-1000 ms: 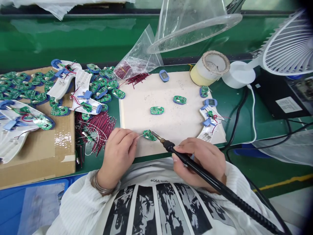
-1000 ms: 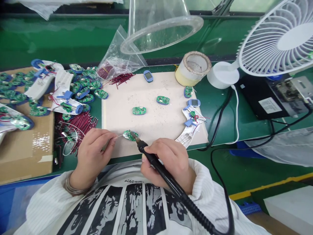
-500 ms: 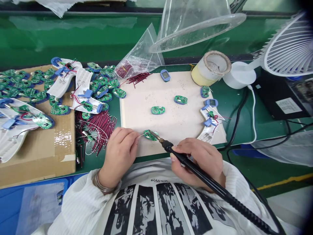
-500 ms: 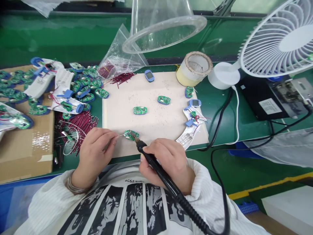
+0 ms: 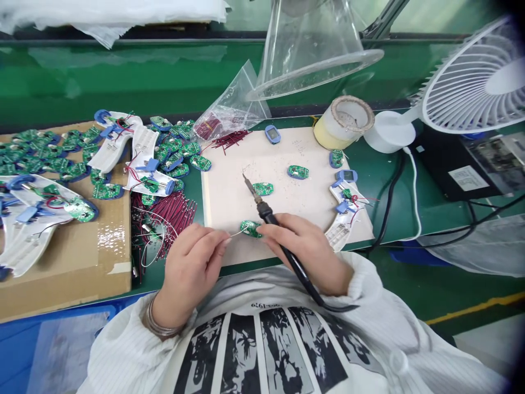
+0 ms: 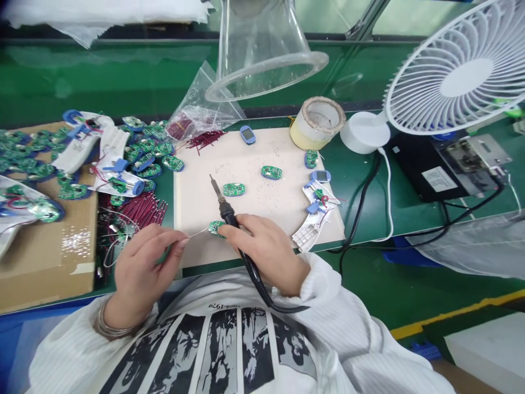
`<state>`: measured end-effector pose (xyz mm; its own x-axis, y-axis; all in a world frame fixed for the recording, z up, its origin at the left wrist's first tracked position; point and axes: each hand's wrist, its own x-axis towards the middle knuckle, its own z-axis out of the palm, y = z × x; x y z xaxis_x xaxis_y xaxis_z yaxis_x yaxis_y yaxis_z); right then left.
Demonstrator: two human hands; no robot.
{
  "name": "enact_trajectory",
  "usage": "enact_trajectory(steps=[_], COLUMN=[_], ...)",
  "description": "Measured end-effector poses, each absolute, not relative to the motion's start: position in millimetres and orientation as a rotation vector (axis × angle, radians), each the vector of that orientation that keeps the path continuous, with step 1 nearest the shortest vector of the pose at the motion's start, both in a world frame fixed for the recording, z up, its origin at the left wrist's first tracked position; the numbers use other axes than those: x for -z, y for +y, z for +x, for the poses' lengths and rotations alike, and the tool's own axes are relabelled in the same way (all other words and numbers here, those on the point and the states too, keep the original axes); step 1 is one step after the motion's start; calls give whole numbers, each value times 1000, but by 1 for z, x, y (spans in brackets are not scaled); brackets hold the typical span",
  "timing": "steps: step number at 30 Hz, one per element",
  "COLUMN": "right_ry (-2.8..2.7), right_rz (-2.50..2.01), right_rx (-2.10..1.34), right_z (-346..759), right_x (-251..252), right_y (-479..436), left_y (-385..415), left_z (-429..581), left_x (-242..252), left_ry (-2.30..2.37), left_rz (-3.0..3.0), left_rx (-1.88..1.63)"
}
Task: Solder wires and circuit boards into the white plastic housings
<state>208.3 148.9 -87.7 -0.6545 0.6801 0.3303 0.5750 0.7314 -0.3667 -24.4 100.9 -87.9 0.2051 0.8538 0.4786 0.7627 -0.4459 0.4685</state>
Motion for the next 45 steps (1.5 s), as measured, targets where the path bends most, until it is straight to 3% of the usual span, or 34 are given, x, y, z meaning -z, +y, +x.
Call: enact_trajectory(steps=[6, 12, 17, 24, 45], right_ry=[-2495, -2185, -2030, -2021, -2119], right_rz=[-856, -944, -1116, -922, -917], right_rx=[-204, -398, -326, -420, -385], right_z=[192, 209, 218, 211, 202], right_x=[107, 91, 79, 72, 73], right_y=[153, 147, 133, 129, 130], left_y=[92, 90, 94, 101, 106], left_z=[-28, -27, -24, -24, -22], left_x=[91, 98, 100, 105, 108], left_ry=[1646, 1667, 1787, 1868, 1856], left_rz=[2298, 2315, 2309, 2368, 2420], left_rx=[-993, -1039, -1001, -920, -914])
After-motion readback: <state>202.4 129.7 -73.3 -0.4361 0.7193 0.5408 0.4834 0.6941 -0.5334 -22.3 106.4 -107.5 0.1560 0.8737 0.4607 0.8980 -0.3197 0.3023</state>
